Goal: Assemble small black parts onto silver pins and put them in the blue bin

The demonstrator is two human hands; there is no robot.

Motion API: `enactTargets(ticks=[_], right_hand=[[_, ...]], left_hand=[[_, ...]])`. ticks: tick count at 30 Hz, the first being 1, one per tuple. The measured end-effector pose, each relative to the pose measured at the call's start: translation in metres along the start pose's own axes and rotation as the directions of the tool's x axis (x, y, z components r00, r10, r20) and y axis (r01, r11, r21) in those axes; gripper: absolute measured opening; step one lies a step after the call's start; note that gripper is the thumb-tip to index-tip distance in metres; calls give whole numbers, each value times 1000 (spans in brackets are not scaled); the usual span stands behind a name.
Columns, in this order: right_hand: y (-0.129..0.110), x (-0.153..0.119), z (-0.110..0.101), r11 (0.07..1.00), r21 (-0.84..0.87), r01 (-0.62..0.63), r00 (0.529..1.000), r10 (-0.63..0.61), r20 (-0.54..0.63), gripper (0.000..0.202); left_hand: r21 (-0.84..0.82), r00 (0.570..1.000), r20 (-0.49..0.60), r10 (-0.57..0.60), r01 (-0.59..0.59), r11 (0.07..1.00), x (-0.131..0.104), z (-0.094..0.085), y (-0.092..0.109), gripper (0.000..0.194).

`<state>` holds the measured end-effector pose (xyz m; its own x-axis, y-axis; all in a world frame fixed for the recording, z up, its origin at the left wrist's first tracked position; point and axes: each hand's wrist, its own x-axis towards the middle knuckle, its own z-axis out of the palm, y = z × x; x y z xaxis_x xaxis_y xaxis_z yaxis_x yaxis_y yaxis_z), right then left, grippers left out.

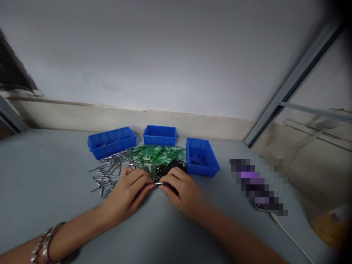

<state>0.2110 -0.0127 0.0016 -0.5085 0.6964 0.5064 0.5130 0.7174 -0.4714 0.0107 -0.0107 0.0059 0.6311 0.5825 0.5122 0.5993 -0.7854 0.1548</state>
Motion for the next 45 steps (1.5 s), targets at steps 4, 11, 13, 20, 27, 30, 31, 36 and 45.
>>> enactTargets(ticks=[4,11,13,20,27,30,31,36,45], right_hand=[[-1,-1,1,1000,26,14,1000,-14,-11,14],[1,-1,3,997,67,49,996,-44,-75,18],[1,-1,3,996,68,53,995,-47,-89,18],[1,-2,2,999,44,6,997,-3,-80,14],[-1,0,0,999,37,-4,999,6,-39,18],[-1,1,-1,998,60,5,998,-2,-62,21],[-1,1,-1,998,65,8,997,-3,-76,22],[2,0,1,998,59,24,992,-16,-126,22],[1,-2,0,997,42,-61,994,65,-93,14]], left_hand=[[-2,999,-30,12,-12,1000,-1,0,1,9],[5,998,44,-55,55,998,0,-1,1,9],[13,997,57,-54,54,998,1,-1,1,10],[-4,1000,-23,-12,12,1000,0,0,0,10],[-34,997,-75,-16,13,999,-2,4,-3,8],[-11,997,-65,-29,29,1000,-2,3,-3,7],[-2,998,-54,-44,44,999,-2,2,-3,8],[-9,997,-6,-78,78,997,-2,-2,-2,13],[-19,997,-78,-26,25,1000,2,-2,0,11]])
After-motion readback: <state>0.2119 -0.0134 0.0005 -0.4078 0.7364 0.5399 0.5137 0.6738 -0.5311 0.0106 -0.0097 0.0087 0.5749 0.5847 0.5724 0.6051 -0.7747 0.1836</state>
